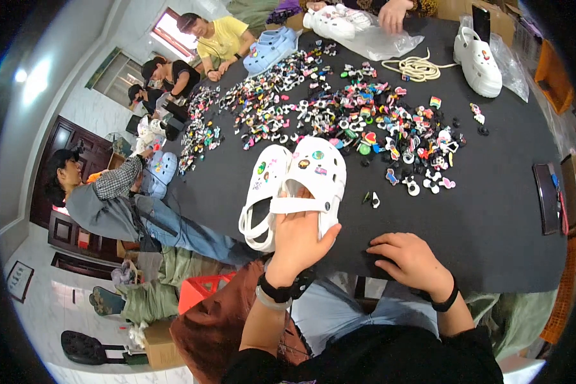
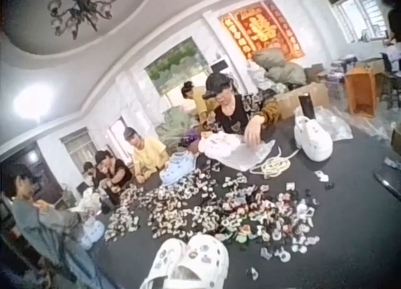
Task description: Decorating and packaging rubber clogs with charms and protective wrapping.
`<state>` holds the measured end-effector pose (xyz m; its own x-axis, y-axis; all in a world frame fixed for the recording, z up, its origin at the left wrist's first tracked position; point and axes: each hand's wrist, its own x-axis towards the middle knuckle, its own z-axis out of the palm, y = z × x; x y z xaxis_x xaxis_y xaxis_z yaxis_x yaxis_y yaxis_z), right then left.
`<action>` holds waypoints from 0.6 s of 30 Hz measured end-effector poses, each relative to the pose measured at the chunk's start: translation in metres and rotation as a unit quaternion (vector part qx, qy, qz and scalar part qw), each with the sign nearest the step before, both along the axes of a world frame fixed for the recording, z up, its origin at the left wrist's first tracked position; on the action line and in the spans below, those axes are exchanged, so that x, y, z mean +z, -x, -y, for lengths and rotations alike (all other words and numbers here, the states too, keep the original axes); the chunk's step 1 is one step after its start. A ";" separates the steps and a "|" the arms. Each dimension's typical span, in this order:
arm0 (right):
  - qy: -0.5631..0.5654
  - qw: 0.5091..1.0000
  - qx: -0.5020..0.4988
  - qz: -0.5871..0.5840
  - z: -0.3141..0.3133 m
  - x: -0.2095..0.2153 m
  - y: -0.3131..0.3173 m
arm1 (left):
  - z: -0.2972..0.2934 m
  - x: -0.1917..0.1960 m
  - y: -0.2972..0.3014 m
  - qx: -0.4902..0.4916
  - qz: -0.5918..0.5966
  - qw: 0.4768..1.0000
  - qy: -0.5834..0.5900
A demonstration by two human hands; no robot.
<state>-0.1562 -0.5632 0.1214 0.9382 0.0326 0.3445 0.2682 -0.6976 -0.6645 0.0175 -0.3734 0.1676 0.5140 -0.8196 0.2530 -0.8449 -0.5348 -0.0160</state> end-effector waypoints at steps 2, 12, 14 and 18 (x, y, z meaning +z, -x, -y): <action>-0.008 1.000 0.004 -0.018 -0.001 0.001 0.001 | 0.000 0.003 0.001 -0.023 -0.006 0.999 0.039; 0.008 1.000 0.002 -0.026 -0.002 0.005 -0.003 | -0.032 0.011 0.015 -0.054 -0.019 0.958 0.281; 0.011 0.999 0.003 -0.030 -0.003 0.008 -0.005 | -0.043 0.022 0.017 0.002 0.003 0.946 0.324; 0.017 0.999 -0.009 -0.042 -0.005 0.011 -0.006 | -0.046 0.039 -0.013 0.055 -0.053 0.953 0.295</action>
<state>-0.1506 -0.5578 0.1322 0.9645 0.0265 0.2628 0.1998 -0.7241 -0.6601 0.0305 -0.3278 0.2067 0.6370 -0.4910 0.5942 -0.7632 -0.5101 0.3966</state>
